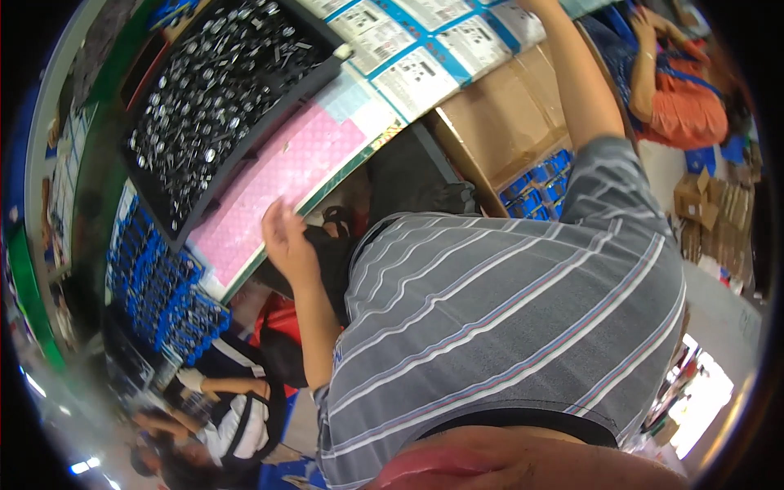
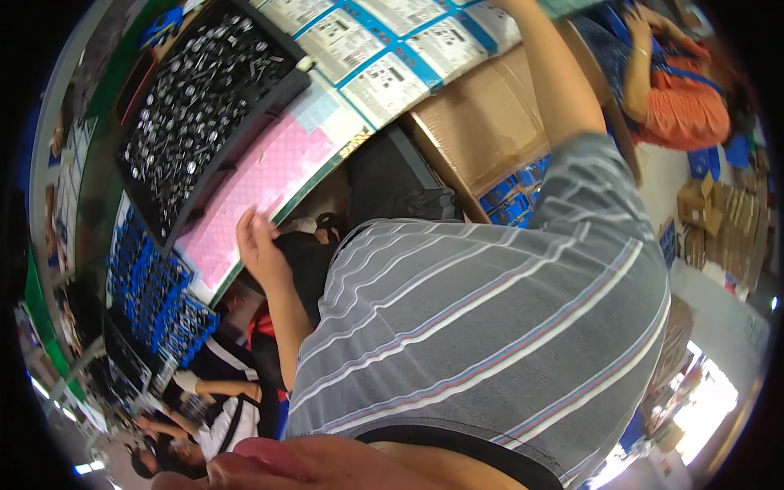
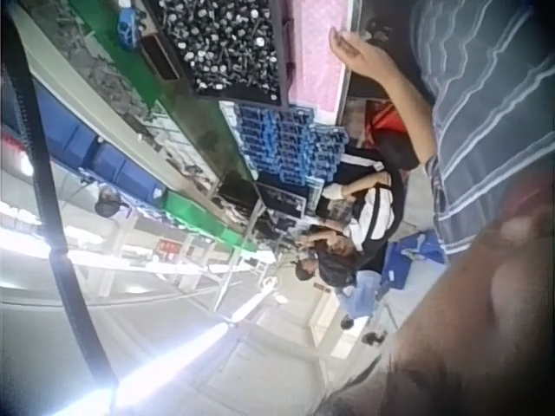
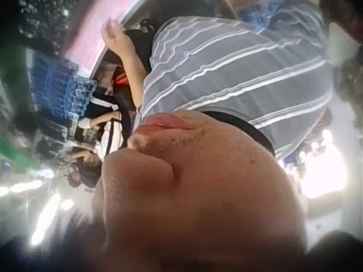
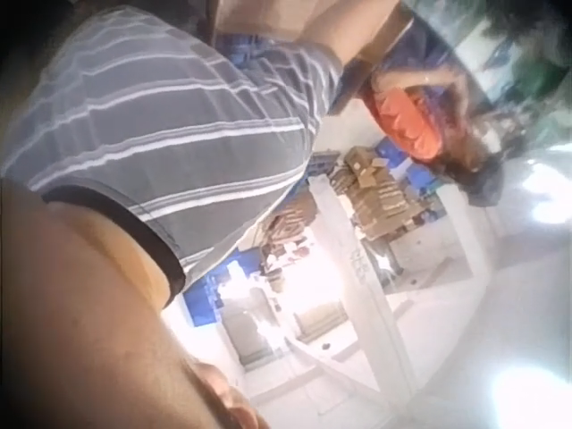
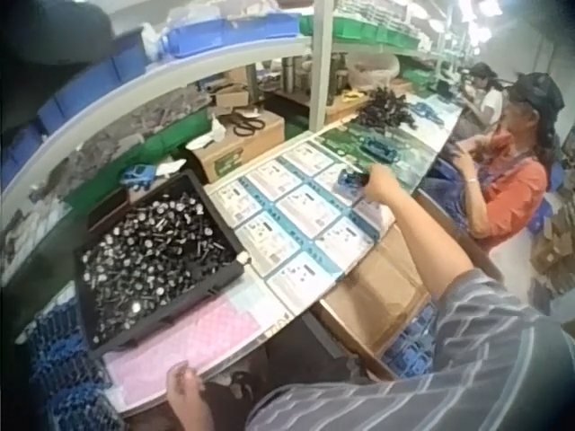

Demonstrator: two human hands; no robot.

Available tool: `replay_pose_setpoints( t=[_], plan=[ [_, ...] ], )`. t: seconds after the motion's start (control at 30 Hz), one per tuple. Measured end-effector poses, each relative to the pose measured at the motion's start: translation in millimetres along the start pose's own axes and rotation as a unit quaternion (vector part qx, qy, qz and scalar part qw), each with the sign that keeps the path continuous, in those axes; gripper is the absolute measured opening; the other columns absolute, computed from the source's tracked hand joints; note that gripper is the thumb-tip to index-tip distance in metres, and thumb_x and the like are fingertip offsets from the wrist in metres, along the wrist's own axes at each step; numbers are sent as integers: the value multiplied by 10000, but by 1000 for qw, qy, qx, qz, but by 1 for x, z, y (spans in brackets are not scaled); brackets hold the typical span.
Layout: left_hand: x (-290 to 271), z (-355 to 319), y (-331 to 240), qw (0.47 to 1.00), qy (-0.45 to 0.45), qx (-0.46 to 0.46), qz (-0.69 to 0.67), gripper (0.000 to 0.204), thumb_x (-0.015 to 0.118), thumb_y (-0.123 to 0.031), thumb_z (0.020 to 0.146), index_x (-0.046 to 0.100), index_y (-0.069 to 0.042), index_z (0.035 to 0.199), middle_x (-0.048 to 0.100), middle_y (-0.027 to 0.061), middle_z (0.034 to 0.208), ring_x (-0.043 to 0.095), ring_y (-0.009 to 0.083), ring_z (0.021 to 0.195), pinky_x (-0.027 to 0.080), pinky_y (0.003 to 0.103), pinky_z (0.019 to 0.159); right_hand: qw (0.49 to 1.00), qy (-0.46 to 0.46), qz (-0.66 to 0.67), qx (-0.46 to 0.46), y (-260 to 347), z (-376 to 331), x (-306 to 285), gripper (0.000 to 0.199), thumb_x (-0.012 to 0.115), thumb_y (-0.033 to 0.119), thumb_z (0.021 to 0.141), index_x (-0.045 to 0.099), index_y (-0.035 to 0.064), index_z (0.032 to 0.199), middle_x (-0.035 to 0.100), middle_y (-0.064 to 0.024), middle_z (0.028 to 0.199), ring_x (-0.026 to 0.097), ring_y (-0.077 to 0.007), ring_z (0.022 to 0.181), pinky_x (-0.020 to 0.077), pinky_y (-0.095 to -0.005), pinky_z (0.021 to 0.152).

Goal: The person assembles toy cars by attaching wheel axles onto each car chassis by hand and placing the assembled cars onto the table.

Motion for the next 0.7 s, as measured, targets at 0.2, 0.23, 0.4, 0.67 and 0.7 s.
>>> replay_pose_setpoints(
  t=[0.2,0.23,0.4,0.67,0.7],
  plan=[
    [85,-1,-16,953,193,-49,-229,443,567,-188,1009,417,-21,1390,611,127,1112,561,120,757,452,232,630,906,39,173,-384,115,-210,66,564,862,294,752,644,62,1217,693,-76,1078,659,-190,992,523,-337,857],
    [96,-4,-31,930,208,-35,-301,489,575,-208,1008,373,-35,1418,606,133,1131,576,135,769,457,237,632,869,103,215,-435,141,-242,80,571,870,289,746,638,44,1208,684,-77,1080,657,-206,999,523,-337,872],
    [65,4,-12,908,126,-102,-386,377,555,-155,975,415,-96,1320,610,178,1240,626,178,728,461,253,519,830,34,187,-524,243,-242,102,338,809,224,729,688,-16,932,685,-178,829,668,-308,737,542,-395,727],
    [24,-12,-8,914,105,-97,-380,426,594,-183,933,438,-71,1314,642,113,1012,629,204,722,478,299,568,860,-10,-212,-463,307,-152,232,220,769,235,726,755,28,799,719,-201,843,714,-348,828,579,-425,752],
    [6,-20,-1,925,78,-85,-362,476,602,-219,935,433,-71,1354,649,124,1028,633,215,737,487,308,592,859,50,-224,-458,325,-193,213,221,770,231,716,754,25,794,715,-210,835,714,-347,821,581,-425,748]
  ],
)
Point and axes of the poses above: each hand's wrist, its own z-axis towards the middle knuckle, its own x-axis out of the palm, y = z × x, the point moved 7 cm from there along z, towards the middle knuckle
